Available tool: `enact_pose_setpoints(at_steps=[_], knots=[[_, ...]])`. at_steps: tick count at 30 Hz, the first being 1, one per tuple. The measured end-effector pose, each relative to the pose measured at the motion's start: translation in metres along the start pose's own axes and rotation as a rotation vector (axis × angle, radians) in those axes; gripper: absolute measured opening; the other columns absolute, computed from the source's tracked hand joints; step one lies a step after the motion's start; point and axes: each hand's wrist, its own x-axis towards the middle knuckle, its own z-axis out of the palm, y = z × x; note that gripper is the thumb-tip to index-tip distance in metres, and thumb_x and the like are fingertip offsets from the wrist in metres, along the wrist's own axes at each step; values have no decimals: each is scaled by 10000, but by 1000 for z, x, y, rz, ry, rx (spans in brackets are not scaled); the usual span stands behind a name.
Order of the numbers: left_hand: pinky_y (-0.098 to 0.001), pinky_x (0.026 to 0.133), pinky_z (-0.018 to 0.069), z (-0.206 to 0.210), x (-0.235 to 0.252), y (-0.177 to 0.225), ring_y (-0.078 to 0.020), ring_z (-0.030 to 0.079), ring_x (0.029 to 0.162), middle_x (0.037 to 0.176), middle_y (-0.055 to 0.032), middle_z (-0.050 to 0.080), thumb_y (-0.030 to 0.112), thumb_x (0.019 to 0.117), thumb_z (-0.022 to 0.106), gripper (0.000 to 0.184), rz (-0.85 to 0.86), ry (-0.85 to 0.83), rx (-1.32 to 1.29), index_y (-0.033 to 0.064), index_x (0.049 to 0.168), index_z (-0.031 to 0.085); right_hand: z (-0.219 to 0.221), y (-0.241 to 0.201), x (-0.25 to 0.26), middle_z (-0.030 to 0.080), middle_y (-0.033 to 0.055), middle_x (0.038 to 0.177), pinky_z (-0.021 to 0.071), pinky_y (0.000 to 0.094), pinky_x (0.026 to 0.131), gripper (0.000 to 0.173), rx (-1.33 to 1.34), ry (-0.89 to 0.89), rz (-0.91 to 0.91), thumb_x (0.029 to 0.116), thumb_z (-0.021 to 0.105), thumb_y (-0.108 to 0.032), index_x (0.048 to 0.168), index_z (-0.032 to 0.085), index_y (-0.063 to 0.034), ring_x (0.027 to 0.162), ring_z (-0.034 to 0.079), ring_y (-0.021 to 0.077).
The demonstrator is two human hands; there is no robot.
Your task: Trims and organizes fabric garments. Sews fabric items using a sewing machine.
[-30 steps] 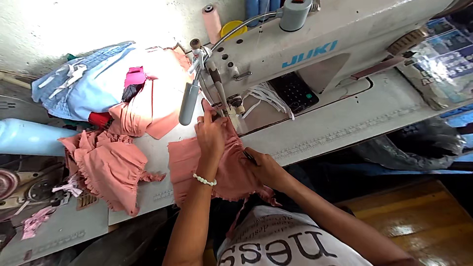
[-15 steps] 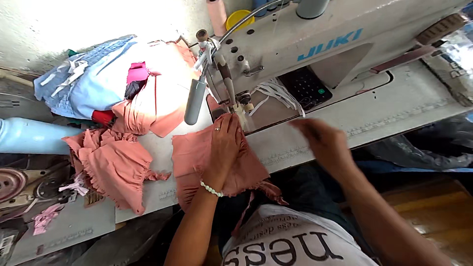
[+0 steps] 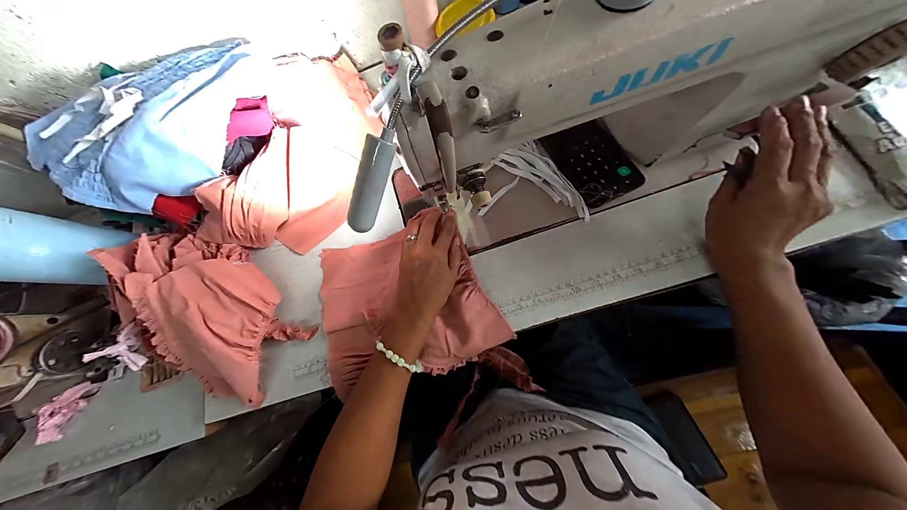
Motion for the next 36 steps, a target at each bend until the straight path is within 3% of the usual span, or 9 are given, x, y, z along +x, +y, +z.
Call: enact_pose_setpoints(at_steps=[14, 19, 24, 25, 27, 29, 31, 33, 36], knots=[[-497, 1092, 452, -1, 5, -5, -388, 567, 1295, 1358, -219, 615, 147, 987, 588, 320, 17, 4, -54, 26, 1257, 711, -2, -3, 0, 367, 291, 1588, 350, 637, 1142, 474, -4, -8, -18, 1020, 484, -24, 1492, 444, -4, 1483, 320, 508], [-503, 1102, 443, 0, 6, -10, -404, 548, 1317, 1375, -231, 603, 145, 988, 577, 328, 41, 1, -53, 41, 1267, 714, -1, 3, -2, 516, 312, 1446, 410, 697, 1008, 347, -44, -72, 16, 1052, 462, -79, 1371, 558, 18, 1342, 469, 552], [-524, 1123, 419, -10, 0, -2, -409, 524, 1352, 1434, -238, 565, 164, 1020, 568, 339, -8, -82, -86, 51, 1318, 687, -16, -8, -12, 344, 271, 1616, 436, 662, 1031, 519, 69, -144, 50, 1047, 410, -38, 1566, 392, -24, 1375, 471, 516], [-531, 1118, 419, -17, -5, 4, -397, 520, 1355, 1440, -228, 561, 150, 1020, 579, 324, -36, -121, -112, 50, 1307, 690, -22, -15, -21, 396, 289, 1576, 461, 627, 1031, 473, 133, -177, 48, 1073, 399, -65, 1540, 422, 6, 1317, 530, 499], [-533, 1114, 429, -31, -24, 21, -368, 541, 1338, 1411, -197, 591, 115, 993, 609, 287, -64, -135, -165, 39, 1247, 718, -34, -37, -50, 617, 319, 1303, 541, 557, 906, 365, 295, -243, 7, 1076, 449, -83, 1378, 564, 87, 1078, 663, 434], [-485, 1023, 500, -43, -52, 41, -309, 622, 1224, 1301, -146, 669, 121, 977, 609, 263, -51, -56, -212, 46, 1188, 748, -38, -62, -88, 718, 235, 1070, 594, 426, 763, 277, 488, -362, -49, 1039, 527, -99, 1208, 653, 81, 891, 720, 279], [-417, 971, 538, -49, -82, 60, -265, 674, 1128, 1163, -129, 728, 101, 967, 589, 233, -52, 28, -270, 23, 1106, 759, -34, -91, -118, 729, 151, 987, 602, 354, 739, 237, 598, -484, -131, 999, 613, -162, 1088, 739, 18, 841, 708, 198], [-347, 977, 533, -44, -107, 73, -239, 688, 1086, 1080, -136, 744, 56, 944, 557, 210, -47, 113, -330, -4, 1044, 732, -29, -120, -134, 718, 133, 978, 601, 401, 720, 242, 572, -551, -225, 964, 683, -244, 1060, 769, -40, 843, 707, 236], [-338, 1017, 499, -25, -131, 78, -255, 653, 1143, 1141, -174, 703, 64, 909, 585, 174, -30, 152, -351, 9, 1068, 630, -25, -151, -143, 685, 186, 960, 587, 485, 653, 201, 486, -569, -306, 899, 743, -174, 1009, 740, -6, 853, 700, 354]])
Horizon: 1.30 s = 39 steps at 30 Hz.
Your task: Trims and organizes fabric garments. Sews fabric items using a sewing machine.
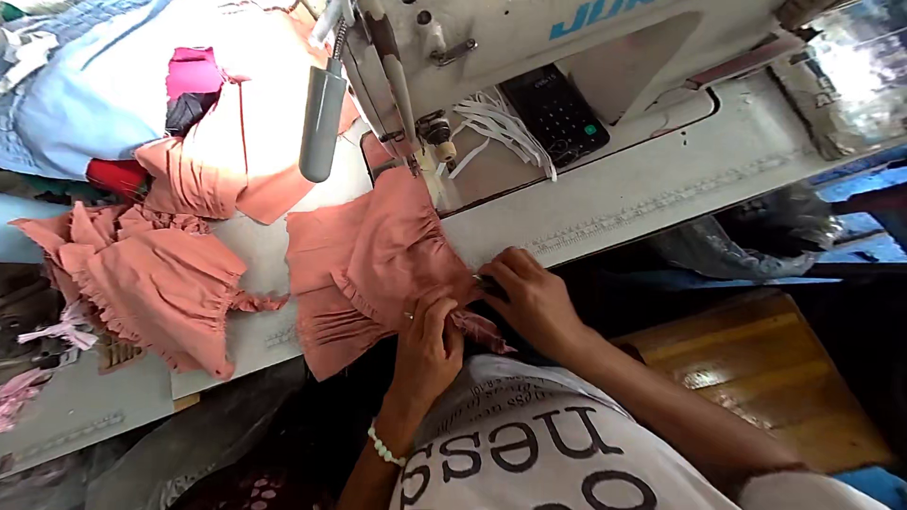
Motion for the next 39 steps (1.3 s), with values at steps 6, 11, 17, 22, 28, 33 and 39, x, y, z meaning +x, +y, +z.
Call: enact_pose_setpoints(at_steps=[6, 11, 17, 22, 28, 33, 39], knots=[[-407, 1005, 503, 21, -12, -7, -311, 654, 1147, 1184, -195, 688, 250, 902, 731, 317, 25, 78, 156, 34, 1089, 592, -11, -16, 12, 678, 139, 902, 549, 377, 736, 233, 288, -222, 166, 1001, 619, -198, 1012, 683, 26, 809, 664, 218], [-441, 1000, 499, 23, -8, 1, -368, 643, 1124, 1180, -241, 672, 198, 848, 754, 439, -34, 175, 222, -12, 1206, 610, -16, -23, 14, 697, -3, 831, 537, 192, 662, 158, 721, -222, 298, 971, 668, -110, 1100, 614, -36, 701, 650, 26], [-465, 947, 531, 2, -2, 12, -377, 665, 1102, 1202, -238, 685, 119, 858, 710, 406, -76, 139, 218, -57, 1220, 661, -19, -33, 12, 708, -56, 805, 445, 114, 527, 104, 1002, -210, 255, 954, 666, -57, 1023, 741, -36, 592, 560, -52], [-333, 878, 582, -28, 11, 26, -273, 738, 991, 1081, -189, 750, -60, 886, 575, 279, -128, 115, 213, -36, 1100, 752, -5, -25, 13, 741, 66, 943, 558, 207, 727, 194, 419, 33, -248, 918, 636, -27, 1057, 771, -25, 805, 672, 81], [-479, 833, 582, -45, 28, 33, -378, 701, 970, 1116, -232, 689, -70, 859, 647, 393, -212, -148, 265, -35, 1249, 679, 5, -28, 7, 723, 126, 1012, 573, 320, 687, 193, 150, 193, -411, 898, 643, 4, 1012, 775, -79, 872, 688, 240], [-573, 889, 544, -30, 30, 15, -453, 642, 1117, 1357, -261, 596, 56, 795, 767, 615, -166, -258, 257, -3, 1388, 612, 14, -27, -1, 728, 122, 931, 571, 289, 673, 140, 164, 163, -447, 947, 598, -3, 985, 727, -41, 819, 700, 220], [-614, 1080, 422, -16, 33, -11, -382, 515, 1387, 1485, -154, 566, -53, 816, 684, 531, 32, -206, 352, 21, 1341, 660, 19, -20, -3, 735, 148, 968, 595, 330, 696, 166, 245, 93, -439, 880, 627, 51, 993, 721, -24, 858, 729, 248]])
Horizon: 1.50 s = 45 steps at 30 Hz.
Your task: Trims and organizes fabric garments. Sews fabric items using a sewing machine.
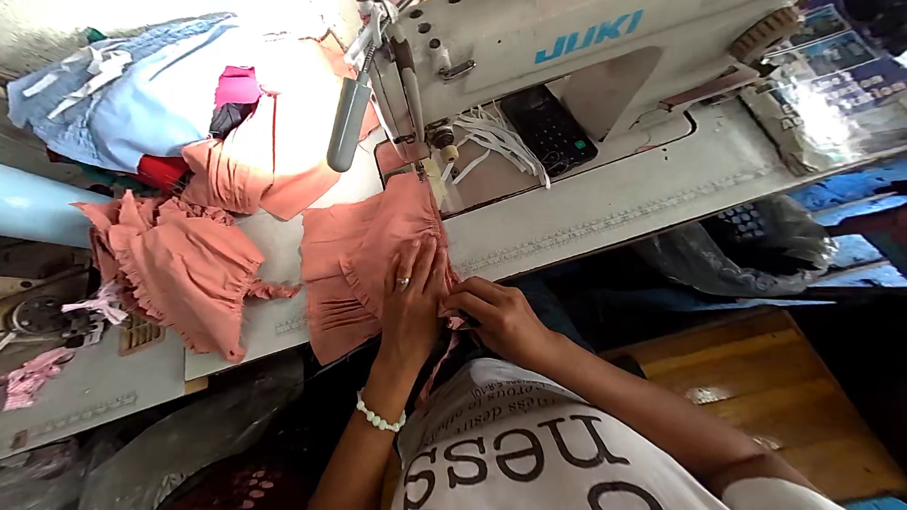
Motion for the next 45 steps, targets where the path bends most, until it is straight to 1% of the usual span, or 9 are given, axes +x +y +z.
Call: enact_pose_setpoints(at_steps=[6, 9, 14, 21, 27, 30, 35, 39, 45], knots=[[-516, 1148, 385, -9, 3, -14, -273, 545, 1375, 1443, -113, 611, 15, 923, 558, 438, -85, -88, -309, 12, 1350, 656, -1, 11, 2, 743, 121, 1082, 612, 374, 755, 195, 21, 37, 234, 994, 626, -142, 1111, 739, -36, 896, 737, 222], [-469, 1152, 392, -20, 8, -17, -244, 541, 1376, 1427, -82, 628, 118, 1021, 483, 378, -92, -65, -321, 30, 1337, 672, 8, 16, -3, 732, 139, 1204, 599, 432, 663, 222, -165, -31, 152, 932, 682, -124, 1125, 756, -40, 898, 732, 310], [-516, 1125, 406, -16, 15, -22, -306, 523, 1378, 1398, -99, 641, 11, 908, 576, 388, 27, -106, -250, 40, 1269, 716, 14, 8, -7, 743, 145, 1077, 531, 394, 511, 136, -307, -63, 41, 870, 686, -51, 988, 751, -37, 720, 684, 309], [-499, 1107, 429, -11, 12, -33, -285, 561, 1344, 1395, -97, 642, 35, 920, 547, 396, 79, -144, -238, 58, 1277, 714, 13, 7, -7, 739, 135, 1033, 514, 368, 506, 120, -338, -66, 20, 900, 641, -38, 964, 741, -50, 674, 661, 282], [-617, 1121, 384, -10, 20, -32, -422, 431, 1436, 1499, -207, 521, 13, 851, 646, 451, 119, -150, -161, 155, 1269, 737, 13, 6, -6, 726, 177, 1067, 531, 383, 509, 116, -326, -93, 45, 885, 676, -58, 979, 741, -42, 706, 681, 305], [-554, 1144, 384, -6, 26, -41, -365, 461, 1434, 1499, -175, 541, -2, 876, 599, 436, 144, -181, -187, 135, 1268, 731, 12, 7, -4, 723, 172, 1052, 534, 385, 512, 109, -318, -98, 40, 888, 670, -49, 971, 739, -43, 703, 679, 305], [-512, 1126, 416, -5, 38, -51, -296, 510, 1397, 1504, -132, 542, 38, 887, 656, 547, 110, -221, -220, 36, 1428, 581, 12, 8, -3, 724, 164, 1049, 538, 382, 508, 113, -323, -107, 23, 880, 665, -21, 969, 732, -35, 682, 678, 295], [-470, 1180, 366, -2, 43, -61, -271, 470, 1433, 1509, -123, 537, 12, 872, 623, 488, 175, -220, -237, 65, 1355, 661, 11, 7, -2, 728, 157, 1033, 522, 366, 497, 112, -348, -98, 7, 890, 651, -18, 962, 735, -36, 655, 664, 281], [-476, 1213, 326, -6, 34, -74, -257, 430, 1472, 1526, -92, 535, -31, 841, 596, 542, 233, -261, -224, 52, 1375, 640, 14, 2, 2, 726, 155, 1030, 509, 349, 489, 132, -333, -117, -31, 928, 599, 2, 947, 724, -38, 640, 652, 261]])
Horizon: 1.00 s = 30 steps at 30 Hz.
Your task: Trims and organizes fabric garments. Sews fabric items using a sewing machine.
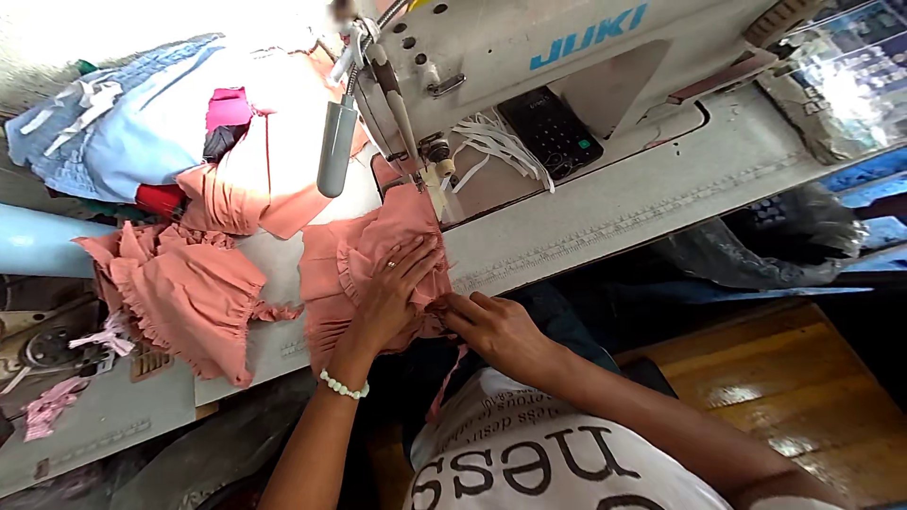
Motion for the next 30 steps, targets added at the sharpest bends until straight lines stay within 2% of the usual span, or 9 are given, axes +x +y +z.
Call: enact_pose_setpoints(at_steps=[4, 7, 10, 14, 20, 26, 30], knots=[[-485, 1218, 309, -10, -6, -11, -254, 423, 1476, 1514, -82, 549, -42, 820, 583, 573, -17, -49, -31, 57, 1382, 635, 8, -6, 9, 710, 160, 999, 509, 347, 493, 114, 43, -1, -34, 935, 607, -22, 939, 719, -45, 643, 650, 264], [-501, 1211, 314, -13, 0, -6, -256, 435, 1469, 1518, -77, 547, -32, 837, 607, 575, -24, -70, 7, 57, 1405, 616, 9, -6, 9, 724, 159, 1025, 507, 342, 490, 130, 49, 5, -33, 942, 595, -21, 949, 723, -43, 638, 654, 257], [-511, 1217, 299, -11, 5, -4, -248, 441, 1466, 1516, -80, 548, -43, 808, 639, 594, -4, -72, 9, 61, 1393, 629, 8, -5, 6, 724, 151, 1025, 498, 336, 482, 137, 30, 7, -21, 946, 586, -14, 958, 719, -47, 627, 646, 249], [-510, 1229, 277, -11, 6, -7, -240, 422, 1478, 1532, -75, 532, -56, 795, 617, 618, 11, -81, -22, 61, 1402, 619, 4, -4, 3, 735, 146, 1040, 486, 331, 479, 154, 3, 11, -16, 940, 575, 8, 946, 720, -43, 616, 638, 242], [-509, 1214, 310, -13, 10, -9, -246, 443, 1463, 1520, -80, 541, -58, 751, 656, 657, 30, -85, -4, 65, 1395, 624, 1, -4, 5, 741, 147, 1046, 465, 325, 466, 179, -44, 1, -8, 939, 560, 14, 948, 729, -46, 600, 627, 238], [-507, 1214, 302, -14, 30, -28, -253, 448, 1458, 1506, -86, 554, 18, 872, 638, 512, 39, -62, 5, 60, 1382, 631, 1, 18, 21, 740, 159, 1041, 507, 374, 483, 135, -28, -25, 35, 929, 591, 8, 964, 716, -27, 640, 667, 283], [-524, 1210, 302, -16, 37, -36, -269, 428, 1471, 1526, -79, 535, 10, 864, 579, 525, 52, -45, 12, 61, 1384, 630, 2, 32, 32, 723, 145, 1011, 513, 378, 483, 124, -9, -42, 39, 924, 611, 16, 969, 720, -23, 647, 659, 279]])
